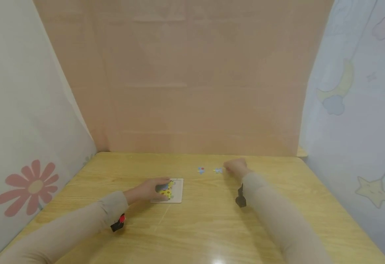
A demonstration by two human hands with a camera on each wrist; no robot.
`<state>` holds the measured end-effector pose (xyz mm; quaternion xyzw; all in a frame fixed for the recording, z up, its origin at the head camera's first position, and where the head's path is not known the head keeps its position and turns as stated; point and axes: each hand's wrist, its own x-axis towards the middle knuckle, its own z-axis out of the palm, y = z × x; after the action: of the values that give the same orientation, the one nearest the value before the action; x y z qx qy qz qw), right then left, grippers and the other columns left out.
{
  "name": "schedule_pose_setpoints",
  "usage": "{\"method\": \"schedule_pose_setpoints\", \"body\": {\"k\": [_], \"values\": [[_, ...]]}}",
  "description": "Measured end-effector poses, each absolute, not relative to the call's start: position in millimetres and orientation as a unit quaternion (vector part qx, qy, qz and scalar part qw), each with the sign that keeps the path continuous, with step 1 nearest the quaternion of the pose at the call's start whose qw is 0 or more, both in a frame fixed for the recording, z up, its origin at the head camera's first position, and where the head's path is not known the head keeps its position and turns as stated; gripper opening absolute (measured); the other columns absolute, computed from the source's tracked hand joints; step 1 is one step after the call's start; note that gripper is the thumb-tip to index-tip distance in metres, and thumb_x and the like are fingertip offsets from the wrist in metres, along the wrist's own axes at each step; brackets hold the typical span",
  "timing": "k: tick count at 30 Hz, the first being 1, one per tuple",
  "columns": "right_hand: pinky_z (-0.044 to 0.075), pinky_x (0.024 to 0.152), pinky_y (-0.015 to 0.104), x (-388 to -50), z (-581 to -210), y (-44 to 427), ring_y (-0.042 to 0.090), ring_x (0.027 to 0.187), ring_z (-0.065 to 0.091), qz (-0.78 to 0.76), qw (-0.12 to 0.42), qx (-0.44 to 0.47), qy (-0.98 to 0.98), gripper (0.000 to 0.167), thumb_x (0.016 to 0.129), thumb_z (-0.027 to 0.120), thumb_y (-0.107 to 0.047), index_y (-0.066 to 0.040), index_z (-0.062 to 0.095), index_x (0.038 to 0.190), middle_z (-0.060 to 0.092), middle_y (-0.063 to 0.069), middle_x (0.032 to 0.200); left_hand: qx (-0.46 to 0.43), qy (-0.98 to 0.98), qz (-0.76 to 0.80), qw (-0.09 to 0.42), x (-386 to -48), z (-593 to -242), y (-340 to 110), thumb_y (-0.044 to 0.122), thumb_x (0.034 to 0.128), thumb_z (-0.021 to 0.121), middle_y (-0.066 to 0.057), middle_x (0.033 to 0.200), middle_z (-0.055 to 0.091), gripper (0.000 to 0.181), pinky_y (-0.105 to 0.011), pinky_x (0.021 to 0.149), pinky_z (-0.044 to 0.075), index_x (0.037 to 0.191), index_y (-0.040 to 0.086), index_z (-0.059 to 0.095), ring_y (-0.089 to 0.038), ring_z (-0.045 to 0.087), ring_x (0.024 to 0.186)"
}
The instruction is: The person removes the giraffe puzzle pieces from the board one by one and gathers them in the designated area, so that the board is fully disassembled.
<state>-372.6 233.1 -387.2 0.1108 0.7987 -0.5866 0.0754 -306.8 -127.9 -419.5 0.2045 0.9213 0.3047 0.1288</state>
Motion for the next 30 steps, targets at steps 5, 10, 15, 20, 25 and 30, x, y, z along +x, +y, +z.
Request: {"method": "schedule_pose_setpoints", "body": {"k": [5,10,15,20,25,30], "values": [[0.056,0.088,0.033,-367.6,-386.7,200.1,0.015,0.079,0.064,-0.597,0.101,0.079,0.792,0.037,0.092,0.063,-0.004,0.012,0.058,0.126,0.07,0.009,0.098,0.197,0.92,0.314,0.127,-307.8,-419.7,-127.9,0.033,0.0782,0.08,-0.004,0.155,0.037,0.078,-0.052,0.116,0.027,0.145,0.01,0.046,-0.034,0.03,0.144],[0.052,0.097,0.039,-359.7,-385.4,163.8,0.018,0.086,0.066,-0.586,0.117,0.043,0.8,0.034,0.093,0.062,-0.006,0.009,0.06,0.124,0.068,0.018,0.114,0.2,0.923,0.307,0.12,-307.4,-419.2,-126.7,0.033,0.0794,0.079,-0.005,0.155,0.037,0.077,-0.052,0.116,0.027,0.144,0.009,0.046,-0.035,0.03,0.144],[0.054,0.093,0.039,-354.1,-386.2,130.0,0.022,0.089,0.07,-0.585,0.144,0.008,0.798,0.032,0.092,0.063,-0.004,0.011,0.062,0.12,0.067,0.023,0.116,0.209,0.921,0.308,0.111,-307.5,-419.7,-125.7,0.029,0.0824,0.076,-0.008,0.155,0.036,0.073,-0.051,0.116,0.028,0.144,0.006,0.045,-0.035,0.03,0.144],[0.058,0.085,0.037,-345.8,-388.1,101.4,0.024,0.086,0.073,-0.588,0.17,0.005,0.79,0.026,0.091,0.063,-0.003,0.012,0.066,0.112,0.072,0.022,0.1,0.205,0.923,0.309,0.105,-307.8,-419.2,-125.2,0.027,0.0822,0.077,-0.008,0.154,0.038,0.07,-0.05,0.116,0.029,0.142,0.005,0.048,-0.034,0.032,0.143],[0.059,0.082,0.035,-341.4,-388.8,80.1,0.025,0.08,0.074,-0.587,0.186,0.038,0.787,0.021,0.087,0.067,0.002,0.011,0.068,0.105,0.073,0.021,0.095,0.202,0.927,0.301,0.094,-309.1,-420.3,-125.7,0.031,0.0814,0.077,-0.008,0.152,0.042,0.071,-0.05,0.115,0.031,0.141,0.005,0.05,-0.033,0.035,0.142],[0.059,0.08,0.032,-341.5,-391.1,68.5,0.022,0.075,0.073,-0.571,0.196,0.045,0.796,0.018,0.084,0.069,0.004,0.011,0.069,0.101,0.072,0.018,0.092,0.197,0.928,0.303,0.086,-309.7,-422.3,-126.6,0.035,0.0793,0.079,-0.007,0.151,0.043,0.075,-0.049,0.114,0.032,0.141,0.003,0.049,-0.033,0.036,0.141]]}}
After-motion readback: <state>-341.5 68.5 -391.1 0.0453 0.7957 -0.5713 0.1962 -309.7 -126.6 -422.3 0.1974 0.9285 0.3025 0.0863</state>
